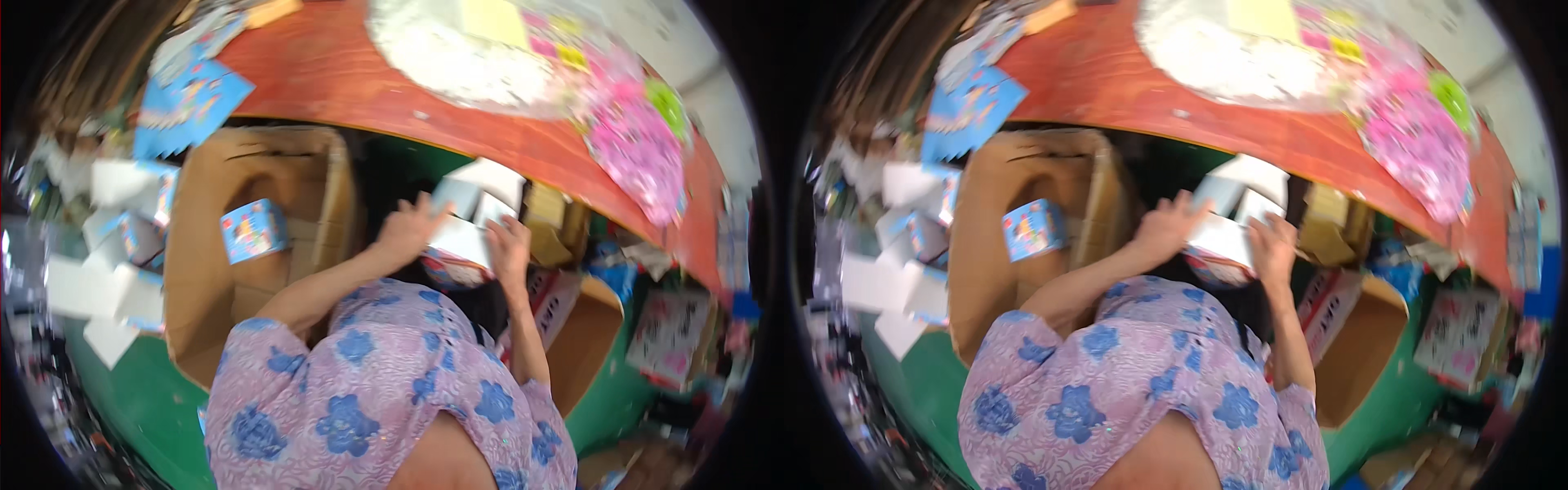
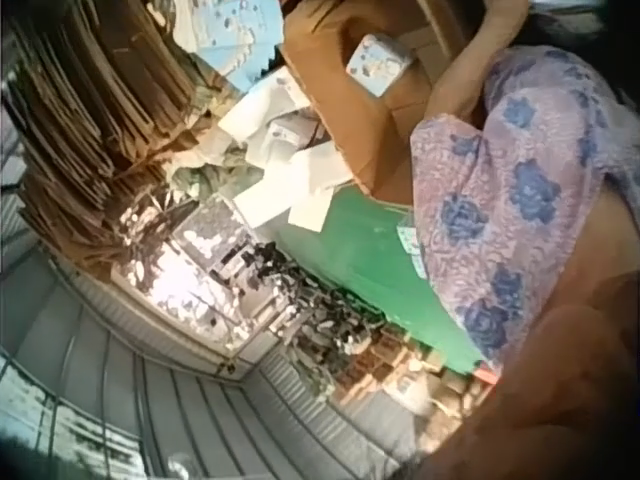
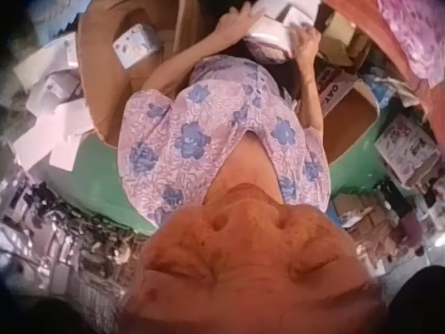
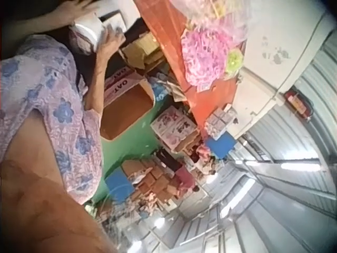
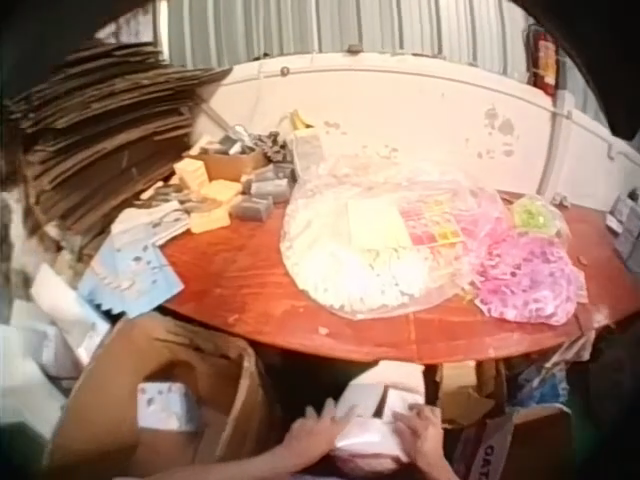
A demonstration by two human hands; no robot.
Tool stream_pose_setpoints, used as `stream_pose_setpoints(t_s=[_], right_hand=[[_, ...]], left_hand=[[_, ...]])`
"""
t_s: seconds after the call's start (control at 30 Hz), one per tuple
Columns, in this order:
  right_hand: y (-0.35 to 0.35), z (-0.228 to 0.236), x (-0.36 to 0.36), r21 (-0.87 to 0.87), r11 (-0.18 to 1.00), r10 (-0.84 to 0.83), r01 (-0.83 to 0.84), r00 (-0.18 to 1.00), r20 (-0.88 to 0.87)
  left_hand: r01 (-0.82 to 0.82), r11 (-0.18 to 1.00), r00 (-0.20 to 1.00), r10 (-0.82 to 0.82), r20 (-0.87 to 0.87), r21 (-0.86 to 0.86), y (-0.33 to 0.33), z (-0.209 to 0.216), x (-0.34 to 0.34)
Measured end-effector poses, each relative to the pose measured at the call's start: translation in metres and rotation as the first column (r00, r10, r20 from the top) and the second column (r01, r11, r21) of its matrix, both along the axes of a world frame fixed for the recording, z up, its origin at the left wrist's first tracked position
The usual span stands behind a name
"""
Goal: Folding cardboard toy boxes in a warehouse setting.
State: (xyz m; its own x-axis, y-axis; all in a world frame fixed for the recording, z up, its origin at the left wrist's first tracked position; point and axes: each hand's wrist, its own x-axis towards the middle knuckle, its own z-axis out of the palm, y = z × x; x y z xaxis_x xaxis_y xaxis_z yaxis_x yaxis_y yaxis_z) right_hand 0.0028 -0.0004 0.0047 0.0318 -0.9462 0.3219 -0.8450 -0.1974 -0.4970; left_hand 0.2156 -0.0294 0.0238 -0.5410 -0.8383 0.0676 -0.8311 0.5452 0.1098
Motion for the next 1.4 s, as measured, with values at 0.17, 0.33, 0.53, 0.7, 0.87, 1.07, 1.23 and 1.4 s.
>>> stream_pose_setpoints(t_s=[0.17,0.33,0.53,0.7,0.87,1.07,1.23,1.4], right_hand=[[-0.002,-0.029,-0.022,0.005,0.996,-0.086,0.091,0.922,0.377],[-0.017,-0.027,-0.025,0.294,0.937,-0.318,0.191,0.816,0.483],[-0.035,-0.049,-0.029,0.237,0.971,-0.077,0.016,0.964,0.253],[-0.040,-0.024,-0.011,0.249,0.962,0.005,-0.112,0.920,0.393],[-0.028,-0.026,-0.017,0.122,0.992,-0.057,0.015,0.937,0.346],[-0.024,-0.023,-0.027,0.208,0.959,0.036,-0.191,0.813,0.581],[-0.040,0.023,-0.032,0.519,0.807,0.172,-0.281,0.953,0.249],[-0.038,0.026,-0.003,0.401,0.889,0.216,-0.223,0.974,0.064]], left_hand=[[0.046,0.996,0.999,-0.046,-0.010,-0.071,0.003,-0.011,-0.022],[-0.007,0.999,0.991,0.001,-0.136,-0.045,-0.010,-0.014,-0.035],[-0.157,0.929,0.850,0.300,-0.433,0.336,-0.045,-0.020,-0.039],[-0.086,0.821,0.835,0.368,-0.409,0.564,-0.072,-0.026,-0.011],[0.087,0.824,0.882,0.197,-0.428,0.559,-0.076,-0.013,-0.019],[0.145,0.949,0.895,-0.006,-0.447,0.279,-0.067,-0.028,-0.012],[0.036,0.956,0.945,0.062,-0.320,0.291,-0.047,-0.020,-0.021],[0.039,0.939,0.891,0.122,-0.437,0.342,-0.047,-0.032,-0.019]])
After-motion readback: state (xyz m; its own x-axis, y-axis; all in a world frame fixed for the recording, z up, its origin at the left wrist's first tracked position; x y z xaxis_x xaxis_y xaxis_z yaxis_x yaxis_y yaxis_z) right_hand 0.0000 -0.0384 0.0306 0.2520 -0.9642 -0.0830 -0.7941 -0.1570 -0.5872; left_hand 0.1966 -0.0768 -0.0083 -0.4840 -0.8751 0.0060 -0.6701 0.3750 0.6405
